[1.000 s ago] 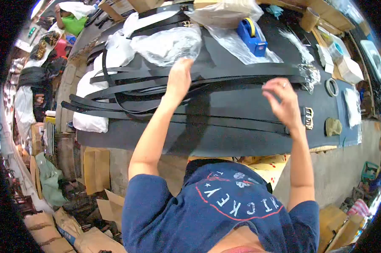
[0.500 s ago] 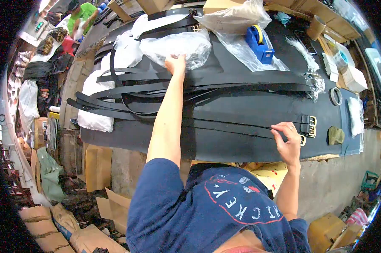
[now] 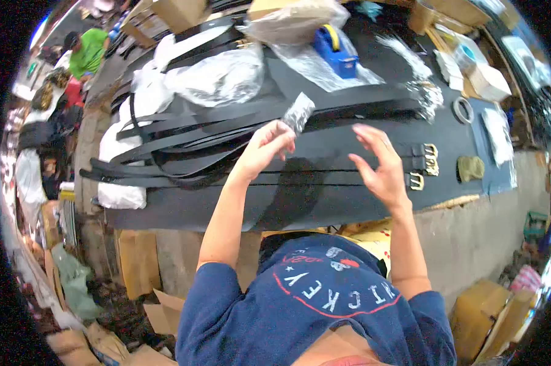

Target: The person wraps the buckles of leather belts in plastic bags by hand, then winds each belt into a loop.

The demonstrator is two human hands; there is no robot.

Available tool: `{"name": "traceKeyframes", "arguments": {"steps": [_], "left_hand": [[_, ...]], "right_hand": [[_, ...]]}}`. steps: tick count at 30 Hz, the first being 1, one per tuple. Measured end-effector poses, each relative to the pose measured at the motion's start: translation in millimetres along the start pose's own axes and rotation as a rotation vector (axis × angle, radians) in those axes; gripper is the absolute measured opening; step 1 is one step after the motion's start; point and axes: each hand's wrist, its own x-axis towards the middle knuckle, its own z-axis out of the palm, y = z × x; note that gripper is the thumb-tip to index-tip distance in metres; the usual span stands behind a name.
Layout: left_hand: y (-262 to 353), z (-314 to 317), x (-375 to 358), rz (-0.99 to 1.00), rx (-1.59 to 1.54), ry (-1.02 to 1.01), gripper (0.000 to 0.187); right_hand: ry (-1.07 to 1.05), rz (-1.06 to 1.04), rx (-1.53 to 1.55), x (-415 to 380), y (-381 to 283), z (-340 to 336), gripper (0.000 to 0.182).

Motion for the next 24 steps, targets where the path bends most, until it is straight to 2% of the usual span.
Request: {"name": "traceKeyframes", "arguments": {"steps": [3, 5, 7, 8, 9, 11, 12, 14, 16, 17, 18, 19, 21, 23, 24], "left_hand": [[5.2, 29.9, 0.0, -0.065, -0.029, -0.159, 0.011], [15.0, 44.9, 2.1, -0.077, 0.011, -0.183, 0.011], [20.8, 53.0, 4.0, -0.087, 0.056, -0.199, 0.012], [22.0, 54.6, 5.5, -0.087, 0.133, -0.240, 0.013], [23.8, 57.4, 7.3, -0.084, 0.209, -0.285, 0.014], [33.6, 63.1, 7.7, -0.046, 0.370, -0.256, 0.015], [30.2, 62.1, 8.2, -0.044, 0.336, -0.253, 0.015], [20.0, 60.0, 13.3, -0.046, 0.306, -0.262, 0.015], [13.7, 58.3, 17.1, -0.006, 0.260, -0.139, 0.013], [11.6, 62.8, 18.3, -0.010, 0.265, -0.137, 0.013], [11.8, 74.4, 19.9, 0.005, 0.067, -0.075, 0.012], [11.5, 83.5, 21.6, 0.022, -0.133, -0.012, 0.011], [9.2, 94.1, 23.1, -0.032, -0.284, -0.025, 0.011], [6.8, 102.4, 25.0, -0.011, -0.146, -0.012, 0.011], [5.9, 106.8, 25.9, 0.049, -0.126, 0.003, 0.011]], "right_hand": [[0.011, -0.103, -0.026, 18.1, -8.8, -3.8, 0.053], [0.013, -0.134, -0.063, 24.1, -5.2, -9.6, 0.051], [-0.110, -0.237, -0.066, 24.1, 4.3, -14.1, 0.047], [-0.113, -0.294, -0.075, 21.1, 14.7, -12.4, 0.033], [-0.104, -0.274, -0.094, 16.9, 18.2, -14.5, 0.033], [-0.138, -0.315, -0.186, 6.2, 23.1, -19.5, 0.021], [-0.109, -0.342, -0.222, -0.5, 28.1, -19.8, 0.015], [-0.091, -0.259, -0.229, -16.0, 33.5, -21.8, 0.014], [-0.081, -0.197, -0.232, -29.9, 34.9, -21.6, 0.012], [-0.039, -0.018, -0.036, -37.4, 35.0, -20.1, 0.010], [0.000, 0.161, 0.162, -42.7, 34.6, -17.2, 0.009], [-0.004, 0.159, 0.169, -46.5, 33.7, -14.3, 0.009], [0.068, 0.580, 0.882, -53.1, 32.6, -10.0, 0.016], [0.116, 0.571, 0.886, -54.7, 29.8, -10.6, 0.020], [0.199, 0.513, 0.724, -51.4, 16.8, -15.0, 0.020]]}}
